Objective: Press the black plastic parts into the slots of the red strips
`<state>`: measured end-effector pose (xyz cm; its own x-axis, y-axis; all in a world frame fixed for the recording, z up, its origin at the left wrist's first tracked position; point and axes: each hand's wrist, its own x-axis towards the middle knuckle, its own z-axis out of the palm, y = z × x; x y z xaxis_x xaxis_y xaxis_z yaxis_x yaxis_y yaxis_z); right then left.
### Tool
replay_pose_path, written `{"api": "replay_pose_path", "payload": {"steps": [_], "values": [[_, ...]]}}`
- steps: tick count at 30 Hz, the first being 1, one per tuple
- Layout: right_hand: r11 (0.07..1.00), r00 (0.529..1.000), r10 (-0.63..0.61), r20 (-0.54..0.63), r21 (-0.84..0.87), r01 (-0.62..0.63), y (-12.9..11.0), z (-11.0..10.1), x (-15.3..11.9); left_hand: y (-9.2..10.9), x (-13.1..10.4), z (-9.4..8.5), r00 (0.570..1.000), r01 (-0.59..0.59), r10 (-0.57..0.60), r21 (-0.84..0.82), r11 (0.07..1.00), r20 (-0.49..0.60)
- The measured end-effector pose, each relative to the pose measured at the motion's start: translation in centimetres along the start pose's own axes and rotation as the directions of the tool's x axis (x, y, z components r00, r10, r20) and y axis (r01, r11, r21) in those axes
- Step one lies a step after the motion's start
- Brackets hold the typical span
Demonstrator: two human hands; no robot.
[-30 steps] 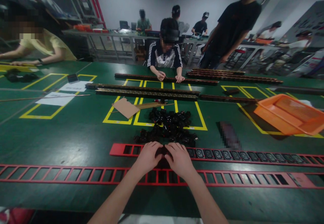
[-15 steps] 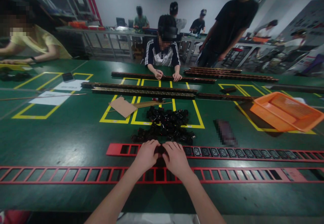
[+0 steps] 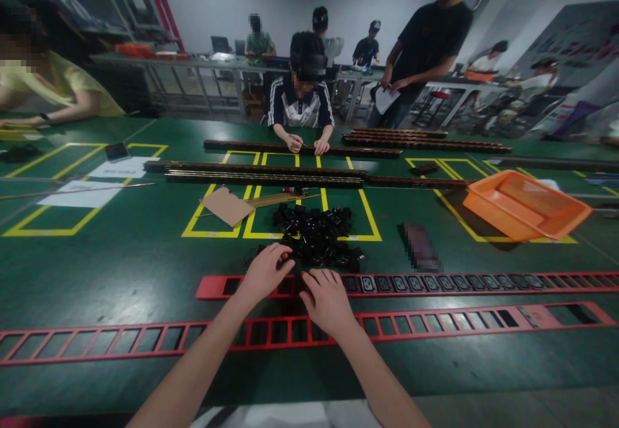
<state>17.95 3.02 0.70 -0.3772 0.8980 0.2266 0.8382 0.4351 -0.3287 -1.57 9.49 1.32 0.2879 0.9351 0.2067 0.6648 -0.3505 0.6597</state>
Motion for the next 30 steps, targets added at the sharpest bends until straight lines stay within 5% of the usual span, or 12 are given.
{"api": "replay_pose_path", "payload": {"steps": [3, 10, 23, 30], "values": [[1.000, 1.000, 0.003, 0.007, 0.011, -0.003, 0.0, 0.0, 0.0, -1.2, 2.7, -0.8, 0.995, -0.003, 0.014, 0.110, 0.994, -0.097], [1.000, 1.000, 0.011, 0.013, 0.015, -0.011, 0.0, -0.1, 0.0, -3.8, 7.2, -0.7, 0.994, 0.107, -0.091, 0.390, 0.915, -0.061], [1.000, 1.000, 0.011, 0.012, -0.005, -0.011, 0.0, -0.2, 0.0, -4.0, 9.3, 1.5, 0.993, 0.112, -0.112, 0.362, 0.925, -0.021], [1.000, 1.000, 0.010, -0.007, 0.023, -0.009, -0.1, -0.2, 0.0, -3.4, 9.2, 1.9, 0.990, 0.125, -0.101, 0.284, 0.951, -0.096]]}}
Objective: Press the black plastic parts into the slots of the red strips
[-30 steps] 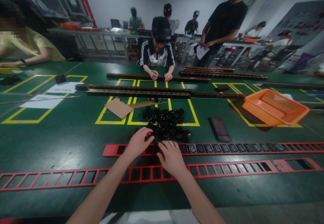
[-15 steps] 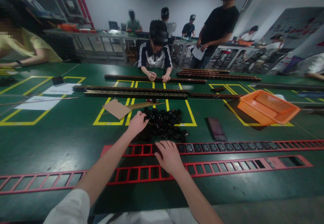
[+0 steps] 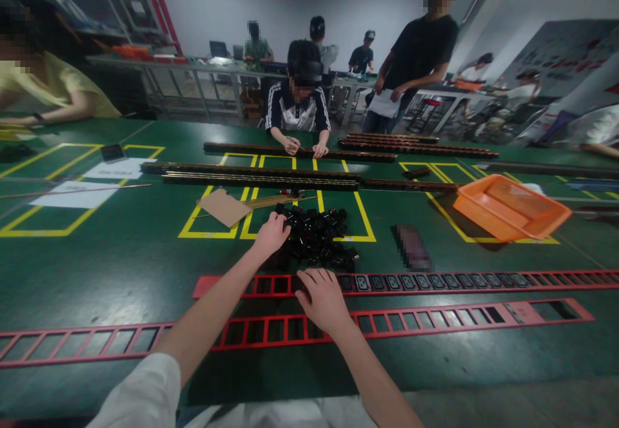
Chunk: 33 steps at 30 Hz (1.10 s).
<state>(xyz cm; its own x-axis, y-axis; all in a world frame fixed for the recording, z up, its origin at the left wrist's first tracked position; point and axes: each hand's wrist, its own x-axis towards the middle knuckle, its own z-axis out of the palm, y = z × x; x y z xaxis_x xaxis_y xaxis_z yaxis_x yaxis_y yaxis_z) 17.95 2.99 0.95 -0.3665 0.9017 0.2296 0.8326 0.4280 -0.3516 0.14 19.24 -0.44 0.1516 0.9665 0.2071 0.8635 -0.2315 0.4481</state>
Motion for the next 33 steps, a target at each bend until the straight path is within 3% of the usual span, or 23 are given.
{"api": "replay_pose_path", "payload": {"steps": [6, 12, 18, 23, 33], "values": [[1.000, 1.000, 0.001, 0.008, -0.004, -0.001, -0.1, 0.0, 0.1, 0.6, -1.5, -2.0, 0.994, -0.035, 0.021, -0.126, 0.991, -0.109], [1.000, 1.000, 0.000, 0.020, -0.019, 0.000, -0.1, 0.0, 0.2, 0.4, -5.5, -4.0, 0.984, -0.136, 0.073, -0.415, 0.900, -0.163], [0.999, 1.000, 0.002, 0.023, -0.035, -0.002, 0.0, 0.1, 0.2, -0.1, -10.3, -3.7, 0.986, -0.004, -0.084, -0.519, 0.855, -0.145], [1.000, 1.000, 0.012, 0.022, 0.013, -0.012, 0.1, 0.2, 0.4, -0.1, -13.2, -3.0, 0.981, -0.013, -0.101, -0.580, 0.814, -0.164], [0.977, 0.993, -0.105, -0.055, 0.182, 0.113, -1.3, 1.7, 2.2, 0.4, -13.9, -3.1, 0.998, -0.053, 0.012, -0.674, 0.736, -0.065]]}}
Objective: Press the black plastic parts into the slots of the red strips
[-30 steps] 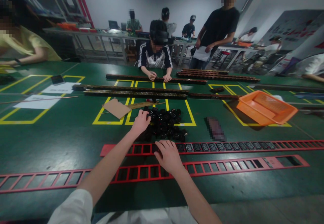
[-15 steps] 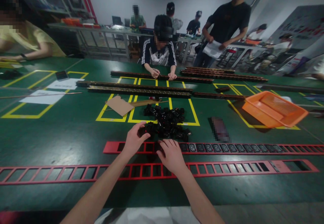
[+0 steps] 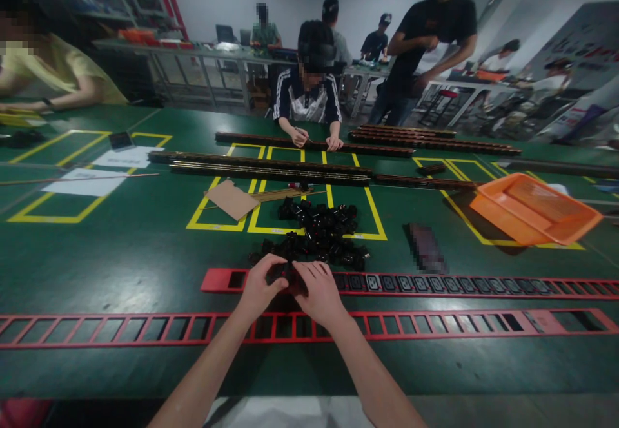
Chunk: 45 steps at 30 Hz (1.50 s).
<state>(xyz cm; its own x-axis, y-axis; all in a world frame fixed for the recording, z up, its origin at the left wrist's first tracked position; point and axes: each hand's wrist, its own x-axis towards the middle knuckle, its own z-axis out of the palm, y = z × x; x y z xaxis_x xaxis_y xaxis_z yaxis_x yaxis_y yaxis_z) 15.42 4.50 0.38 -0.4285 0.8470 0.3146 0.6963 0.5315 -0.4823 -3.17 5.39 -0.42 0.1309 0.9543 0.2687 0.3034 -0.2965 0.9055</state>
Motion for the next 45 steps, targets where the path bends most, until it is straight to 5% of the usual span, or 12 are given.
{"api": "replay_pose_path", "payload": {"steps": [7, 16, 23, 31, 45], "values": [[0.998, 0.998, -0.064, 0.010, -0.012, 0.064, 0.4, 0.2, -0.8, 0.2, 0.2, 0.4, 0.991, -0.014, 0.019, -0.034, 0.999, 0.133], [0.999, 1.000, 0.018, -0.019, 0.033, -0.017, 0.3, 0.3, -0.7, 0.3, -0.3, -0.1, 0.975, -0.093, 0.077, 0.069, 0.993, 0.210], [0.999, 0.999, 0.039, 0.012, 0.005, -0.039, 0.3, 0.6, -0.4, -0.9, -0.9, -0.6, 0.979, -0.018, -0.024, 0.202, 0.979, 0.202], [0.999, 0.999, -0.001, 0.043, -0.048, 0.003, 0.6, 0.7, -0.6, -1.0, -0.5, -0.5, 0.987, -0.009, -0.019, 0.176, 0.984, 0.157], [0.992, 0.993, 0.110, 0.050, -0.067, -0.106, 0.3, 0.0, -0.9, -0.5, -0.4, -0.8, 0.973, -0.028, -0.015, 0.182, 0.983, 0.229]]}}
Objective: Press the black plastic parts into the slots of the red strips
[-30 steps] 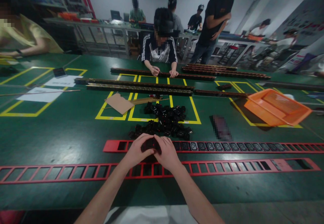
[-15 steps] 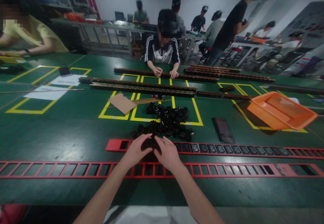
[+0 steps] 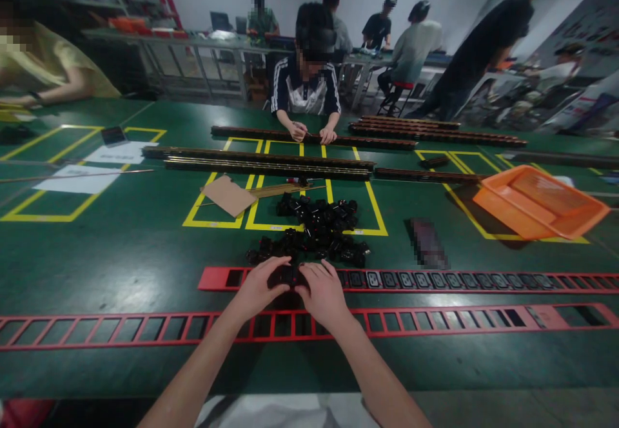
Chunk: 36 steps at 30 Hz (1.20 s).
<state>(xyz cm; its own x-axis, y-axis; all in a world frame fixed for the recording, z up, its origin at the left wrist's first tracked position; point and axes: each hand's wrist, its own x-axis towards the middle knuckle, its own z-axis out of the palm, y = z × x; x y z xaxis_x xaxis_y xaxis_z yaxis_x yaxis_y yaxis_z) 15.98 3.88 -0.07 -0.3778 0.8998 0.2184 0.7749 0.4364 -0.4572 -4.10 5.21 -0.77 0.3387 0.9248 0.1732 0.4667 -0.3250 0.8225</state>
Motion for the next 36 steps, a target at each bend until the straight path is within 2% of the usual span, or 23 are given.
{"api": "replay_pose_path", "payload": {"steps": [7, 20, 36], "values": [[1.000, 1.000, -0.018, -0.001, -0.001, 0.018, 0.0, -0.2, 0.0, 0.1, 0.0, 0.0, 1.000, 0.002, -0.002, 0.036, 0.999, 0.009], [0.998, 0.999, -0.044, -0.001, -0.033, 0.044, 0.0, -0.1, 0.0, -0.2, 0.3, 0.1, 0.996, -0.088, 0.087, 0.078, 0.993, 0.010], [0.999, 1.000, -0.028, 0.012, -0.024, 0.028, -0.3, -0.6, 0.4, -0.9, 0.4, 0.7, 0.997, -0.079, 0.082, 0.148, 0.986, -0.009]]}}
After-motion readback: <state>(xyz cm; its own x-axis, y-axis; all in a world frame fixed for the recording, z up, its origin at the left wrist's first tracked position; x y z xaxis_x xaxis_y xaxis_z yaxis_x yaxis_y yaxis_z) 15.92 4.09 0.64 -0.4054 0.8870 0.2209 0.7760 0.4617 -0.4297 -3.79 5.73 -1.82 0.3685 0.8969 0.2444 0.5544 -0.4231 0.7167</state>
